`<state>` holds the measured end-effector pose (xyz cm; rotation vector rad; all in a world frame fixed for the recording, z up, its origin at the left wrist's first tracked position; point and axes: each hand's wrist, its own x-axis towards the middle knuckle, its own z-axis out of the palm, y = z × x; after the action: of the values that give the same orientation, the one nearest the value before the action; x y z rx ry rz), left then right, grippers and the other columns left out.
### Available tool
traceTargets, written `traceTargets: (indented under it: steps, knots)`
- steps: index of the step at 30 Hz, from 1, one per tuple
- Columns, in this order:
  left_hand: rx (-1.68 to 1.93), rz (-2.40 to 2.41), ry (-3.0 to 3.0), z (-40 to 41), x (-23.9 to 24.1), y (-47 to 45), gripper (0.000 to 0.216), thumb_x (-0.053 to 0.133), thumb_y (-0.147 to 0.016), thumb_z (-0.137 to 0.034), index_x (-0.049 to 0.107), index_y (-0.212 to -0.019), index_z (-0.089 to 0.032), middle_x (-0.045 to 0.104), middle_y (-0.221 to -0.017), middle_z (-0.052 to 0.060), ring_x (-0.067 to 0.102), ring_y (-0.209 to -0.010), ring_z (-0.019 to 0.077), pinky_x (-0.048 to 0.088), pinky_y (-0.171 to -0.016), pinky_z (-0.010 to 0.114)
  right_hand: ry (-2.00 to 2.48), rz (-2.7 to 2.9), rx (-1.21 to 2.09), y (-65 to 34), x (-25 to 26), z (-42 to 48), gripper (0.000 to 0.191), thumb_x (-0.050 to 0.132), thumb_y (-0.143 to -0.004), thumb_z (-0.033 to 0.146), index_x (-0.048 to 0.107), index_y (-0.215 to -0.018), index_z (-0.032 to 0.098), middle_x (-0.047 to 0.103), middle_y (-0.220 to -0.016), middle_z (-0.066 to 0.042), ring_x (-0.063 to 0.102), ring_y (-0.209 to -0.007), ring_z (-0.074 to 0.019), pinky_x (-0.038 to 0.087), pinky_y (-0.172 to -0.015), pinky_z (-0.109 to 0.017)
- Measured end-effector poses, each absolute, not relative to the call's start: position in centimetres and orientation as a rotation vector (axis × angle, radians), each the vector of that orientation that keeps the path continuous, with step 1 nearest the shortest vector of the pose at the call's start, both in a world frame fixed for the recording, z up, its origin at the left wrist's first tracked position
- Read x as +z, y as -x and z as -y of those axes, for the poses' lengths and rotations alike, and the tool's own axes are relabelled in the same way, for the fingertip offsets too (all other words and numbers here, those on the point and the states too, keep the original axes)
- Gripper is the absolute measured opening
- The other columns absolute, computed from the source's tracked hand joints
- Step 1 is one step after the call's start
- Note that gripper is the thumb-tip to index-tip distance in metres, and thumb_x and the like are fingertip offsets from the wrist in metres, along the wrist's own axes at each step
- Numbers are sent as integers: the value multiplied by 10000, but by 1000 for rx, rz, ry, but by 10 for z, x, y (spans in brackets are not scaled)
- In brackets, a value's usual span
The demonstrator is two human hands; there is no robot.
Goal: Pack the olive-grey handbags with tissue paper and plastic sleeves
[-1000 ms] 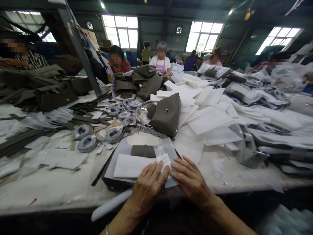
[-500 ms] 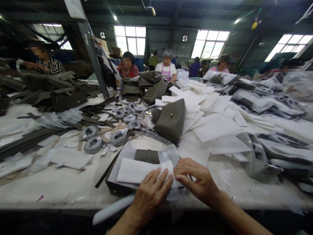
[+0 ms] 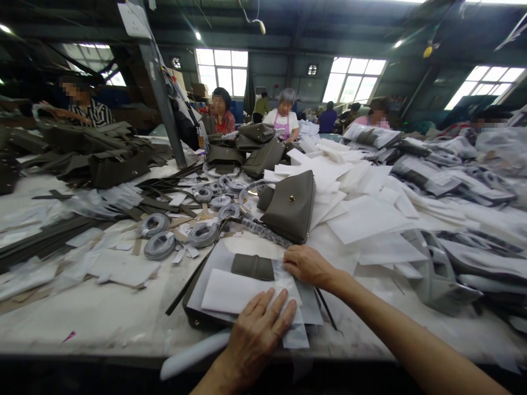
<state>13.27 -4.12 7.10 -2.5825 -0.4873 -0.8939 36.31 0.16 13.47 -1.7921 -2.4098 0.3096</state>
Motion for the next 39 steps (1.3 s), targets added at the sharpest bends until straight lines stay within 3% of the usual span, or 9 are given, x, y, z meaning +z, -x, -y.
traceTargets:
  steps: [5, 9, 13, 16, 19, 28, 34, 37, 39]
  knots:
    - [-886, 465, 2578, 41, 75, -132, 437, 278, -1042, -209, 548, -1385, -224, 595, -1388, 24, 563, -1240, 238, 475, -1007, 347, 1813, 2365, 437, -343, 135, -40, 287, 498, -990, 401, 705, -1054, 213, 744, -1019, -48, 683, -899, -176, 444, -715, -232]
    - [-920, 471, 2581, 41, 76, -133, 438, 277, -1039, -201, 560, -1373, -219, 600, -1380, 48, 577, -1224, 238, 505, -975, 346, 1830, 2452, 451, -335, 123, -47, 429, 457, -994, 513, 732, -943, 189, 758, -916, -98, 704, -832, -223, 447, -676, -267]
    - [-1020, 516, 2616, 42, 75, -134, 449, 287, -1024, -145, 561, -1371, -226, 591, -1373, 108, 577, -1224, 224, 505, -987, 356, 1858, 2477, 336, -347, 116, -30, 413, 401, -1036, 422, 720, -944, 175, 747, -972, -114, 689, -918, -223, 448, -774, -281]
    - [-1051, 527, 2639, 42, 75, -134, 446, 289, -1024, -135, 573, -1357, -221, 652, -1247, 113, 594, -1190, 211, 502, -996, 354, 1874, 2444, 243, -353, 114, -20, 376, 430, -1035, 380, 723, -915, 178, 736, -990, -97, 661, -983, -208, 431, -853, -272]
    - [-1048, 547, 2635, 43, 74, -134, 434, 291, -1031, -154, 588, -1340, -221, 673, -1162, 99, 611, -1149, 205, 504, -989, 351, 1944, 2339, 149, -351, 111, -14, 355, 451, -1028, 347, 729, -890, 175, 730, -984, -92, 658, -958, -197, 433, -842, -264]
    - [-1040, 538, 2671, 42, 71, -135, 439, 268, -1042, -199, 570, -1360, -216, 673, -1206, 71, 591, -1186, 207, 461, -1032, 341, 2030, 2128, 14, -347, 105, -16, 314, 509, -967, 269, 735, -793, 138, 733, -884, -130, 685, -847, -226, 483, -776, -301]
    - [-1026, 541, 2688, 42, 72, -135, 420, 287, -1048, -250, 578, -1350, -249, 677, -1209, 47, 598, -1174, 216, 477, -1005, 349, 1727, 2112, -28, -366, 123, 45, 206, 521, -979, 238, 700, -1066, 187, 708, -1093, -91, 627, -1066, -199, 460, -986, -344]
    - [-1022, 541, 2699, 43, 71, -135, 411, 304, -1045, -246, 568, -1360, -250, 673, -1212, 51, 588, -1186, 223, 476, -1006, 363, 1297, 2166, -13, -376, 117, 109, 157, 548, -965, 199, 681, -1048, 192, 714, -956, -74, 651, -939, -195, 531, -859, -336]
    - [-1006, 543, 2715, 44, 70, -135, 408, 313, -1043, -243, 560, -1367, -249, 665, -1226, 56, 579, -1197, 224, 470, -1015, 368, 1209, 2233, -63, -377, 108, 144, 220, 594, -938, 188, 658, -1149, 186, 711, -1050, -98, 647, -1004, -217, 543, -865, -353]
